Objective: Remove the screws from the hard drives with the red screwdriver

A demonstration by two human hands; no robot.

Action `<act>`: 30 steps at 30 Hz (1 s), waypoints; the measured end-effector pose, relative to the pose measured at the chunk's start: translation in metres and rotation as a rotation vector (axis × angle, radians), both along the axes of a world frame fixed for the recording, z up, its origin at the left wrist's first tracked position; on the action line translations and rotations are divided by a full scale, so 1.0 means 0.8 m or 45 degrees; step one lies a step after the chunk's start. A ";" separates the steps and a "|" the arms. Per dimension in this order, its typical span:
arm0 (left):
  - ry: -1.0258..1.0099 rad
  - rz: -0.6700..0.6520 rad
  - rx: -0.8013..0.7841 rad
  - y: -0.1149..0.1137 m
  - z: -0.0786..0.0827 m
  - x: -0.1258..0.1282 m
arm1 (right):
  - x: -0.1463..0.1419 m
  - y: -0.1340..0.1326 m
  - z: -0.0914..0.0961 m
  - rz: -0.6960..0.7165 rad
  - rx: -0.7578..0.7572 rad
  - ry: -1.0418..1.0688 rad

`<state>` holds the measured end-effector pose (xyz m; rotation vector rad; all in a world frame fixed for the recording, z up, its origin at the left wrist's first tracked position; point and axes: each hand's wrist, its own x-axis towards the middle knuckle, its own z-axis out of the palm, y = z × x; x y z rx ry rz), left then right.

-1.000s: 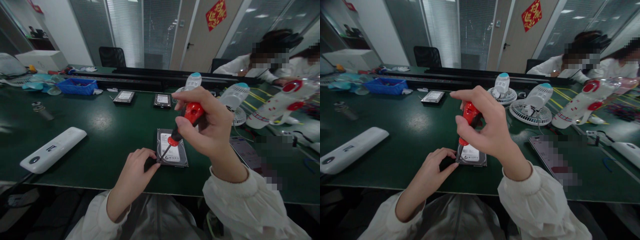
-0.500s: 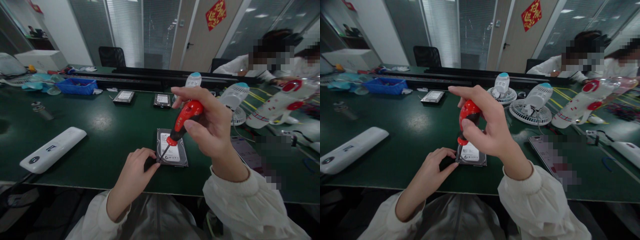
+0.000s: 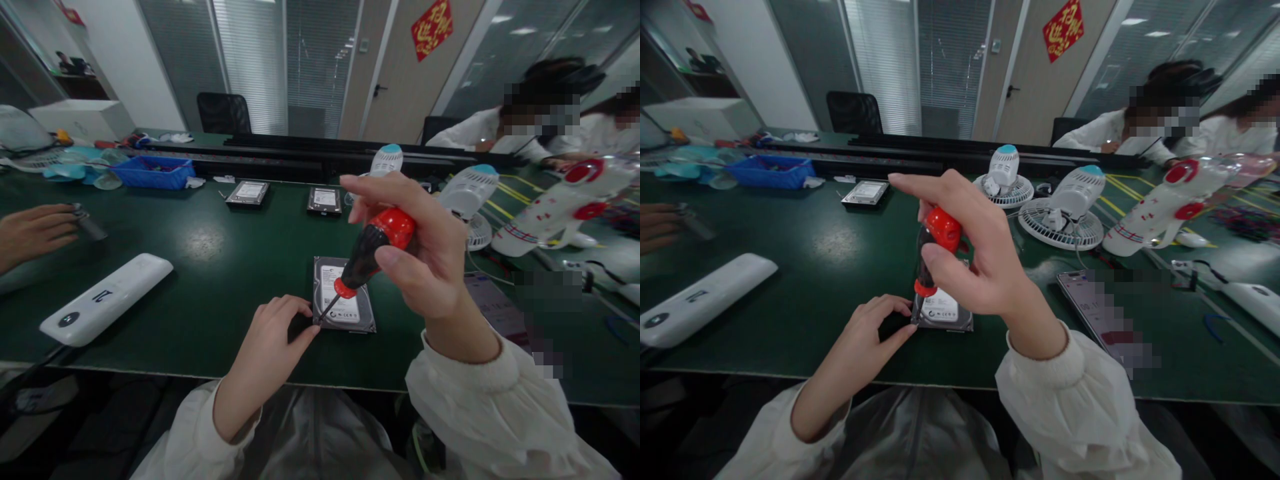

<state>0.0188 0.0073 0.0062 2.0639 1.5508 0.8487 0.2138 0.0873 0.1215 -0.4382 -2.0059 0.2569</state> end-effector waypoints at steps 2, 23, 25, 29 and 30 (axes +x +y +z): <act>0.008 0.000 -0.007 0.000 0.000 0.000 | -0.002 0.000 0.001 -0.028 0.018 -0.003; -0.033 0.005 -0.040 0.000 0.002 0.004 | 0.002 0.002 -0.004 0.035 -0.054 0.097; -0.034 0.004 -0.038 0.000 0.003 0.004 | 0.000 0.002 -0.005 -0.024 -0.006 0.109; -0.038 -0.004 -0.038 0.000 0.004 0.004 | -0.003 0.002 -0.005 -0.098 0.043 0.103; -0.037 -0.003 -0.037 0.000 0.004 0.004 | -0.002 0.002 -0.004 -0.087 0.052 0.083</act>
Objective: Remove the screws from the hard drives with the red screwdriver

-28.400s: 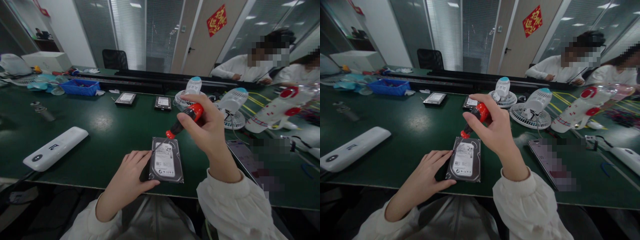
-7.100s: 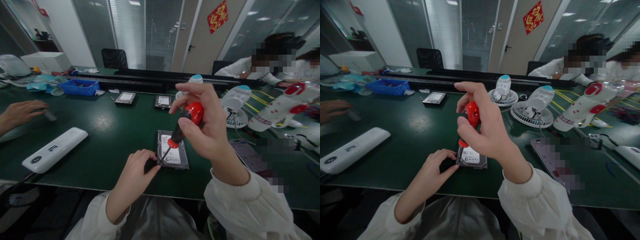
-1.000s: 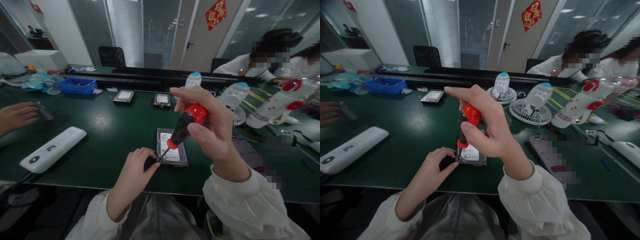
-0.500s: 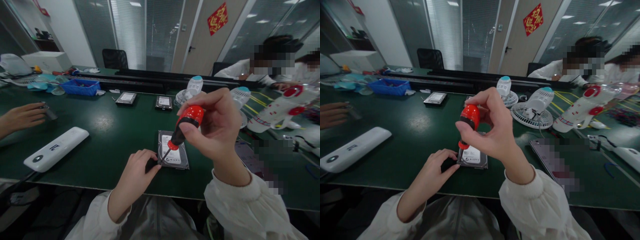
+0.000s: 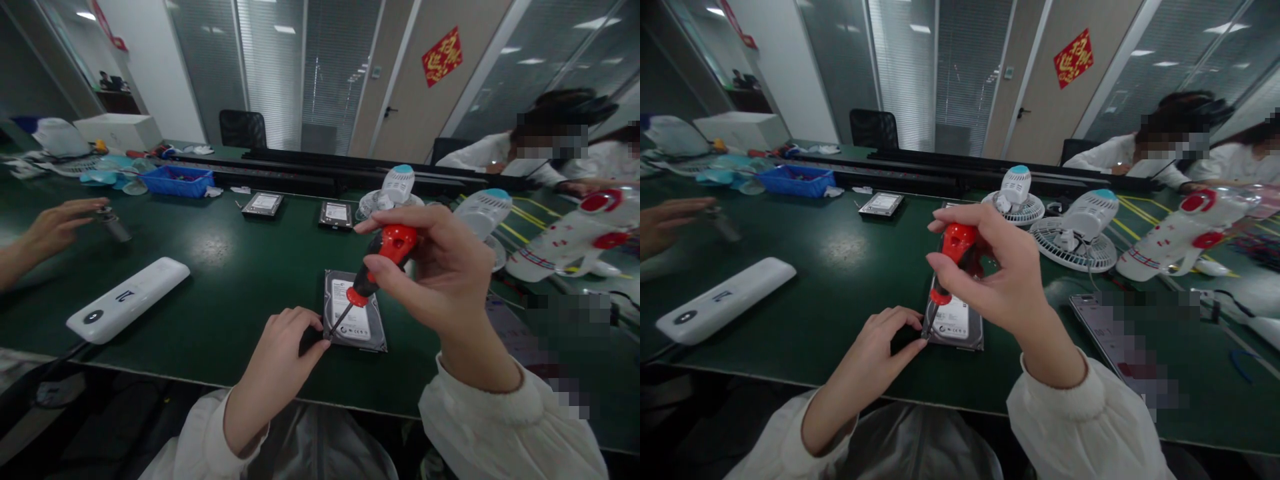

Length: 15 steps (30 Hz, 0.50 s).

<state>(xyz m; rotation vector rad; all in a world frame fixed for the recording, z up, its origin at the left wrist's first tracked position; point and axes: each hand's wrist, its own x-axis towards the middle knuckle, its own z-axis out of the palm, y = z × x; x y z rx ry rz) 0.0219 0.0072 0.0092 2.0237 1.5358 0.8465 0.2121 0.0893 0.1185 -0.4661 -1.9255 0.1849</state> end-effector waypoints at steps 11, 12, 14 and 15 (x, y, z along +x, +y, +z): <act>0.028 0.010 0.021 0.001 -0.001 0.001 | -0.002 -0.004 0.008 -0.069 0.036 -0.039; 0.027 0.008 0.016 0.001 -0.001 0.000 | -0.001 -0.004 0.007 -0.061 0.030 -0.042; 0.024 0.004 0.008 0.001 -0.001 0.000 | 0.002 -0.002 0.006 -0.003 0.005 -0.059; 0.023 0.003 0.005 0.001 -0.001 0.000 | 0.003 -0.001 0.006 0.038 -0.011 -0.066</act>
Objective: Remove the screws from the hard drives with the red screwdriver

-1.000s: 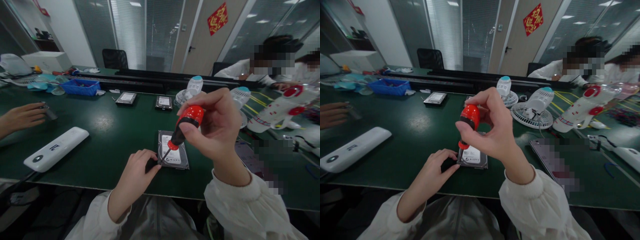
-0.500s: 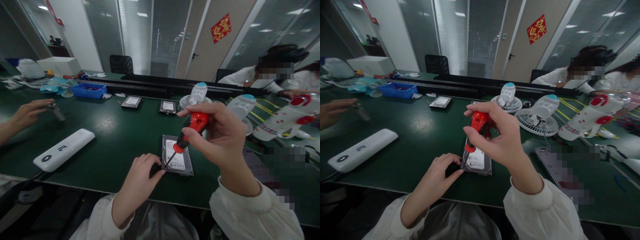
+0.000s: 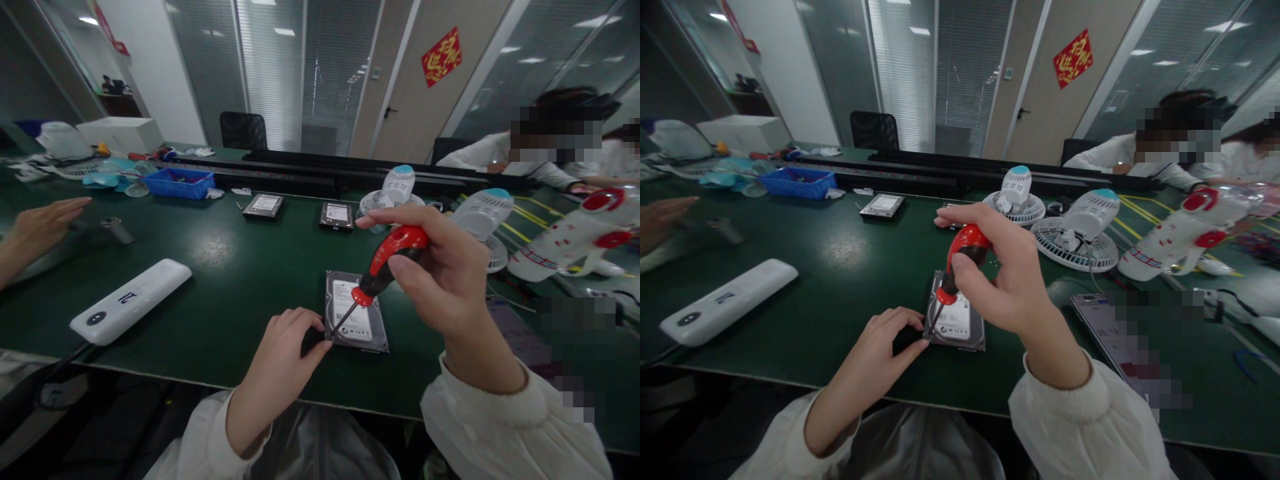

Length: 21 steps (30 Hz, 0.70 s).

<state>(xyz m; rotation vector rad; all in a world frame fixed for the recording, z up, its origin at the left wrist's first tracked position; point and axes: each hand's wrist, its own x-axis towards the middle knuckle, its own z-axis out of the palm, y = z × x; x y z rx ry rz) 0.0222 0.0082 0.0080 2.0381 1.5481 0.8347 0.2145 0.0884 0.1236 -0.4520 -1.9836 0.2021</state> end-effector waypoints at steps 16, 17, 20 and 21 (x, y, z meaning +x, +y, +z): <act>-0.004 0.000 -0.007 -0.001 0.000 0.000 | 0.002 0.001 0.002 0.060 -0.033 -0.059; -0.003 0.002 -0.008 -0.001 0.000 0.000 | 0.001 0.000 0.002 0.034 -0.031 -0.061; -0.003 0.003 -0.005 0.000 0.000 0.000 | -0.001 -0.002 0.001 -0.088 -0.004 -0.039; -0.003 0.003 -0.004 0.000 -0.001 0.000 | -0.002 -0.002 0.000 -0.092 -0.015 -0.026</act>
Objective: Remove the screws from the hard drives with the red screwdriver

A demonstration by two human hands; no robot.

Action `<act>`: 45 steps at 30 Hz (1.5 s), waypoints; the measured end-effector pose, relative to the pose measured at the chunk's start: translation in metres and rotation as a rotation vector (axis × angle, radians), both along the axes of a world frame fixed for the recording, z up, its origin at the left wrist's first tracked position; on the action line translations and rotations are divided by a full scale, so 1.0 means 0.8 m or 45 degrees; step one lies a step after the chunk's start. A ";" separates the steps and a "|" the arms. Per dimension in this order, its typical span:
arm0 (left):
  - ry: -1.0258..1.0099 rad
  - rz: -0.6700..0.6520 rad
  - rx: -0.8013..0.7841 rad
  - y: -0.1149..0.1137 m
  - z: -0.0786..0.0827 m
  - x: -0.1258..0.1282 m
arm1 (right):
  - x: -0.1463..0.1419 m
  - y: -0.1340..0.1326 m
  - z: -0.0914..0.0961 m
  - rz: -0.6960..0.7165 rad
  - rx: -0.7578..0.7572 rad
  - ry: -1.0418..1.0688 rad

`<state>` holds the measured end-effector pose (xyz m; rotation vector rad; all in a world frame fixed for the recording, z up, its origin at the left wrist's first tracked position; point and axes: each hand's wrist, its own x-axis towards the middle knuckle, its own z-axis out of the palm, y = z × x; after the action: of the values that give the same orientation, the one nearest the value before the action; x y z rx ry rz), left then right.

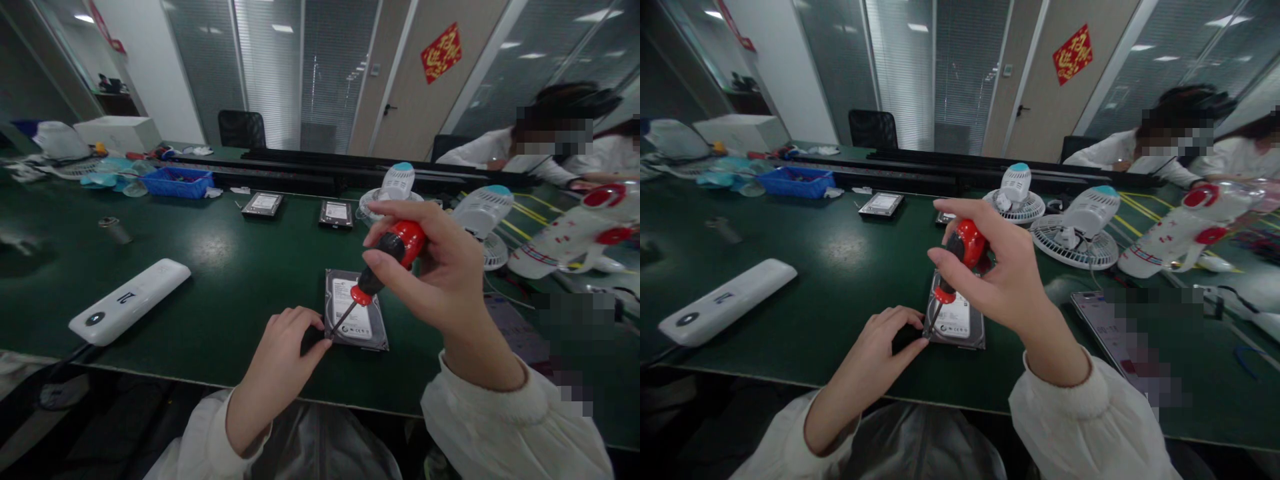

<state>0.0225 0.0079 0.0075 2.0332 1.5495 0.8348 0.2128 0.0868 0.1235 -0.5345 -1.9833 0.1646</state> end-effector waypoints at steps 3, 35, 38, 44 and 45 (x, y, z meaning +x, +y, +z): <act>0.000 0.000 -0.005 0.000 0.000 0.000 | -0.001 0.002 -0.004 0.167 -0.107 0.083; -0.008 -0.004 -0.019 -0.001 0.002 -0.001 | -0.006 0.001 -0.005 0.208 -0.151 0.263; -0.009 -0.005 -0.015 -0.001 0.003 -0.001 | -0.007 0.000 -0.003 0.119 -0.138 0.298; 0.004 0.007 -0.007 0.000 0.004 0.000 | -0.003 0.000 -0.005 0.291 -0.245 0.330; 0.008 0.006 -0.005 0.000 0.004 0.000 | -0.003 0.001 -0.005 0.292 -0.246 0.328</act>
<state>0.0226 0.0075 0.0107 2.0321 1.5583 0.8276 0.2106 0.0873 0.1197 -0.3844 -1.7807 0.5455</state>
